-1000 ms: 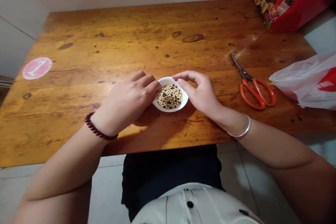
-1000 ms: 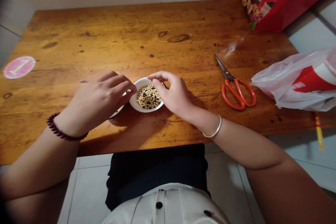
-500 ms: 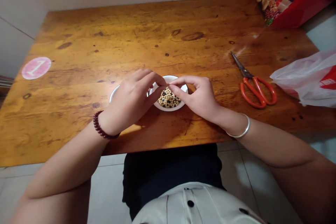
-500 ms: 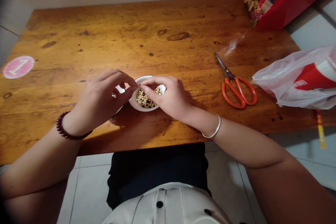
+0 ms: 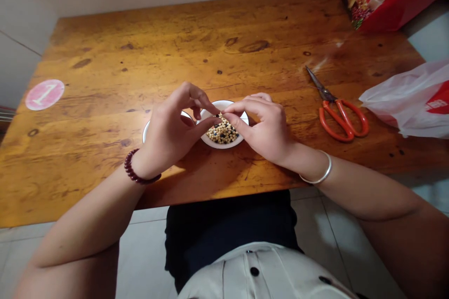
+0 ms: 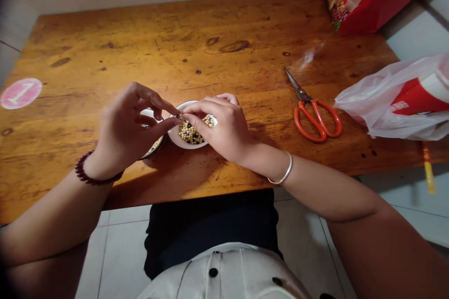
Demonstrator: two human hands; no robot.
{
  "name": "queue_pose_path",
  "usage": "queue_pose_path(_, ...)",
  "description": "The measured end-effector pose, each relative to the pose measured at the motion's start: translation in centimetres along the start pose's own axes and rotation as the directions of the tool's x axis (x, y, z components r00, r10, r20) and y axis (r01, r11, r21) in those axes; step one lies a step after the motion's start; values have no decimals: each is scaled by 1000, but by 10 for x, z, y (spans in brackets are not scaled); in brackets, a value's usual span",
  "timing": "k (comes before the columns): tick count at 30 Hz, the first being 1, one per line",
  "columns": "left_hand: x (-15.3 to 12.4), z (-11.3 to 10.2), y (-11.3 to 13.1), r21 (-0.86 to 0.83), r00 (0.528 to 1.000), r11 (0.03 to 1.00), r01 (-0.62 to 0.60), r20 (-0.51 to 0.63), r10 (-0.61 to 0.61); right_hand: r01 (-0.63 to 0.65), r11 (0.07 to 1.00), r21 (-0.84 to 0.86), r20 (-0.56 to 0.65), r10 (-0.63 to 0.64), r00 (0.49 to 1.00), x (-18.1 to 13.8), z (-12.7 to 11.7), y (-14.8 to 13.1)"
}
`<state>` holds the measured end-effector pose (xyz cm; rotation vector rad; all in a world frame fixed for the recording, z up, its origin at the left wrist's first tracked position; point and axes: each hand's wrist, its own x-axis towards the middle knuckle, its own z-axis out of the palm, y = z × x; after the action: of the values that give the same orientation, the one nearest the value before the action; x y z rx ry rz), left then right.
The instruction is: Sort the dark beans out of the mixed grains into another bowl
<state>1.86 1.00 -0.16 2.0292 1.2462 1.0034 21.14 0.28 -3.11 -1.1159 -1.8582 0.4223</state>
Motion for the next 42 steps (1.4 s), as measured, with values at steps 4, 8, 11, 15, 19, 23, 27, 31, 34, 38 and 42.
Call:
queue_pose_path(4, 0, -1, 2, 46, 1000, 999, 23, 15, -24, 4, 1000, -7, -13, -5, 1000, 0, -1, -1)
queue_pose_path(8, 0, -1, 0, 47, 1000, 999, -4, 9, 4, 31, 999, -14, -27, -31, 999, 0, 0, 0)
queue_pose_path(11, 0, 0, -2, 32, 999, 998, -51, -11, 52, 41, 999, -25, -32, -41, 999, -1, 0, 1)
queue_pose_path(15, 0, 1, -4, 56, 998, 997, -55, -4, 55, 59, 998, -25, -43, -60, 997, -1, 2, 2)
queue_pose_path(19, -1, 1, -3, 75, 998, 995, -59, -5, 60, 57, 998, -34, -41, -59, 997, -1, 2, 2)
queue_pose_path(23, -1, 1, -2, 87, 996, 993, -77, -29, 80, 53, 999, -12, -27, -53, 998, -1, 2, 1)
queue_pose_path(27, -1, -1, -1, 86, 996, 994, -71, -48, 76, -33, 987, 157, -18, 36, 999, -2, 4, 1)
queue_pose_path(31, -1, -2, -1, 121, 999, 992, -34, -31, 39, -172, 909, 380, 61, 162, 985, -2, 8, 5)
queue_pose_path(34, -2, -1, -2, 134, 999, 990, -41, -11, 43, -243, 853, 461, 121, 211, 970, -1, 10, 7)
queue_pose_path(38, -2, -2, -2, 167, 997, 983, -72, 17, 70, -283, 805, 521, 169, 227, 959, 0, 11, 7)
queue_pose_path(42, -1, -7, -4, 274, 987, 949, -158, 56, 148, -277, 835, 476, 173, 220, 960, -2, 14, 11)
